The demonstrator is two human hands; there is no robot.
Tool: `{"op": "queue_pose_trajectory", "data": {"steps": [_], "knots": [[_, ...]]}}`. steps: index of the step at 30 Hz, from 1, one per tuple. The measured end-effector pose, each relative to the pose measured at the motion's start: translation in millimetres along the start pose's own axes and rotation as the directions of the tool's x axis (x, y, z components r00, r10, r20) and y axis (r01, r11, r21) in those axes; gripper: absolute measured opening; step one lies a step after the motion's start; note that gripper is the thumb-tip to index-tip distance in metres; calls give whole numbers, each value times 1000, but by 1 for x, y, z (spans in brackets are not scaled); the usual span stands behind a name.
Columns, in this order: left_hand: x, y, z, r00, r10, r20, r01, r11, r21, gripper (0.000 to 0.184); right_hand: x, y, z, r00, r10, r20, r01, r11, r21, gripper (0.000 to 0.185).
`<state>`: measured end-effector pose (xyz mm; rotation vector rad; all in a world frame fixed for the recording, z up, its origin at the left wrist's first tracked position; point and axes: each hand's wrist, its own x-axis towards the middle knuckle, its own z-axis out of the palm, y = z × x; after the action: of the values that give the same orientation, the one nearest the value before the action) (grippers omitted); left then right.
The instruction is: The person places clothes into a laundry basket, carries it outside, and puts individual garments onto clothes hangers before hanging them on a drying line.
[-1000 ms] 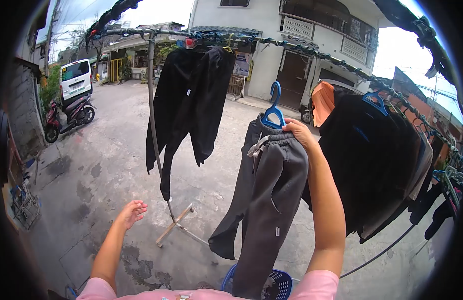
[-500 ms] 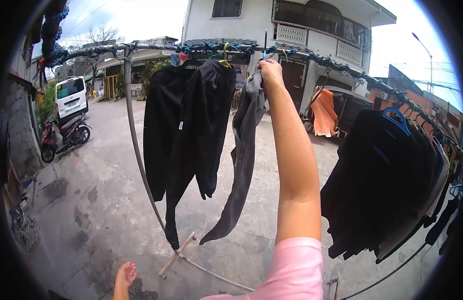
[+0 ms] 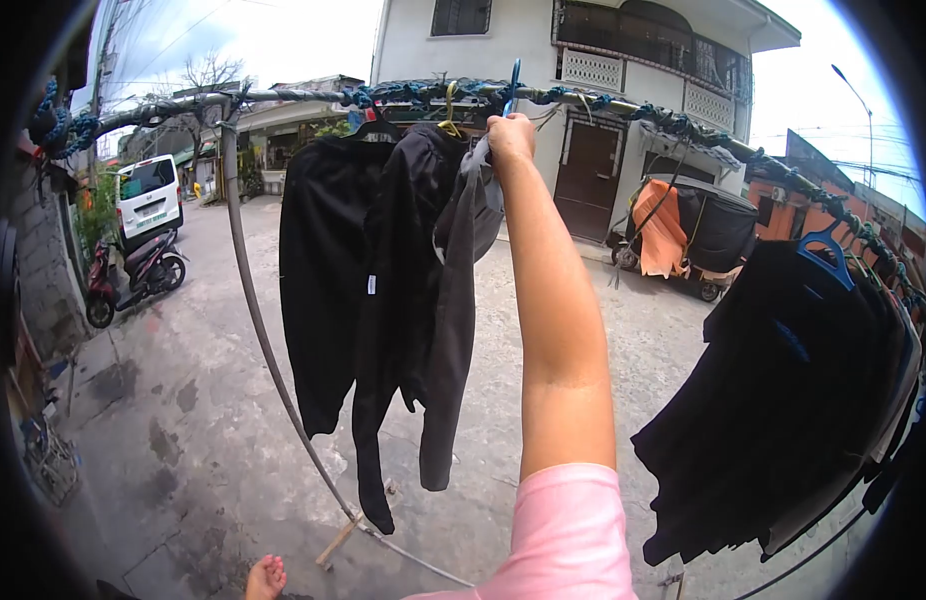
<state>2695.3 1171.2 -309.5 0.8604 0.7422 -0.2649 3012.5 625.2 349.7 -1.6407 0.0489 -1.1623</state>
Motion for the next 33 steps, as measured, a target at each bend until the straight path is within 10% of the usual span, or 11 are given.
{"op": "queue_pose_trajectory", "data": {"steps": [14, 20, 26, 28, 30, 33], "knots": [[45, -47, -1, 945, -197, 262, 175, 979, 105, 22, 1, -12, -5, 1000, 17, 23, -15, 998, -67, 39], [51, -69, 5, 940, -244, 240, 205, 963, 175, 23, -20, -42, -21, 990, 135, 28, -66, 641, -765, 39], [55, -101, 11, 929, -303, 213, 250, 938, 241, 23, -11, -23, -38, 859, 148, 489, 288, 651, -703, 42], [48, -106, 1, 931, -314, 184, 260, 928, 267, 24, -46, -18, -41, 895, -407, 183, 436, 708, -556, 37], [30, -112, -16, 931, -336, 142, 283, 912, 298, 24, -103, -32, -54, 646, -745, -167, 652, 652, -387, 26], [-36, -97, 12, 950, -307, -52, 305, 883, 356, 23, -208, -19, -84, 691, -710, -133, 670, 699, -250, 17]]}}
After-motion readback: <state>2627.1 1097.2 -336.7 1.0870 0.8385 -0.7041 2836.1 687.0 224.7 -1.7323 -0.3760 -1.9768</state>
